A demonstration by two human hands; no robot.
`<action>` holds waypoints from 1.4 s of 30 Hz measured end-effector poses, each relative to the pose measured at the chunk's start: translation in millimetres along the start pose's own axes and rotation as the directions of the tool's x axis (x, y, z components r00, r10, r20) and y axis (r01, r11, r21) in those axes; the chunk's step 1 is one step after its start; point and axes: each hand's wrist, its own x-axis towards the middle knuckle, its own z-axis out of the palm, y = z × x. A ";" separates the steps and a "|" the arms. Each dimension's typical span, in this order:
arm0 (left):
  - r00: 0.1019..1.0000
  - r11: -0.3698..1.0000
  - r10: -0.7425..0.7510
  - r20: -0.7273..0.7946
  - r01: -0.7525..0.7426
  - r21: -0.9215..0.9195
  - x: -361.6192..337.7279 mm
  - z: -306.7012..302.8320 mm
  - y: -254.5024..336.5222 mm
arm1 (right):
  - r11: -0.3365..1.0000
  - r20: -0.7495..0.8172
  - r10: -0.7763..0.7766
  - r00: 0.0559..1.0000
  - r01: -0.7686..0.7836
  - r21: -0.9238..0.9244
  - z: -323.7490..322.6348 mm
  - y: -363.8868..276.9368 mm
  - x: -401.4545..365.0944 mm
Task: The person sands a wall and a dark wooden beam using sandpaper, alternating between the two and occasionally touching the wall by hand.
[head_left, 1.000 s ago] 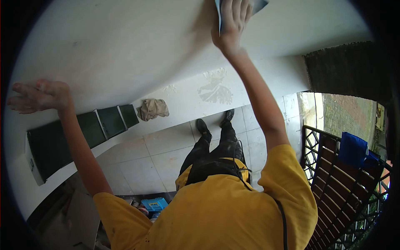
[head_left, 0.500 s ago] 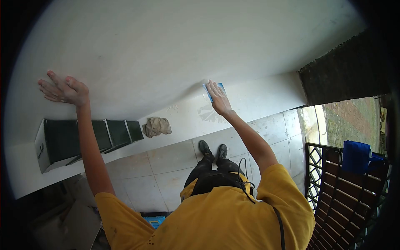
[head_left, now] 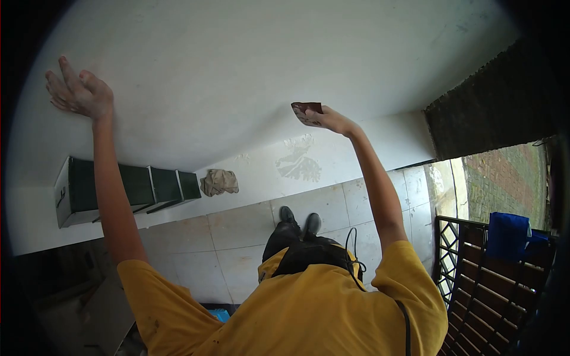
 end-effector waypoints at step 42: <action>0.992 0.993 0.004 -0.126 -0.019 -0.120 -5.9 5.9 -25.1 | 0.522 -0.592 -0.806 -0.002 0.468 -0.713 37.3 -262.4 6.9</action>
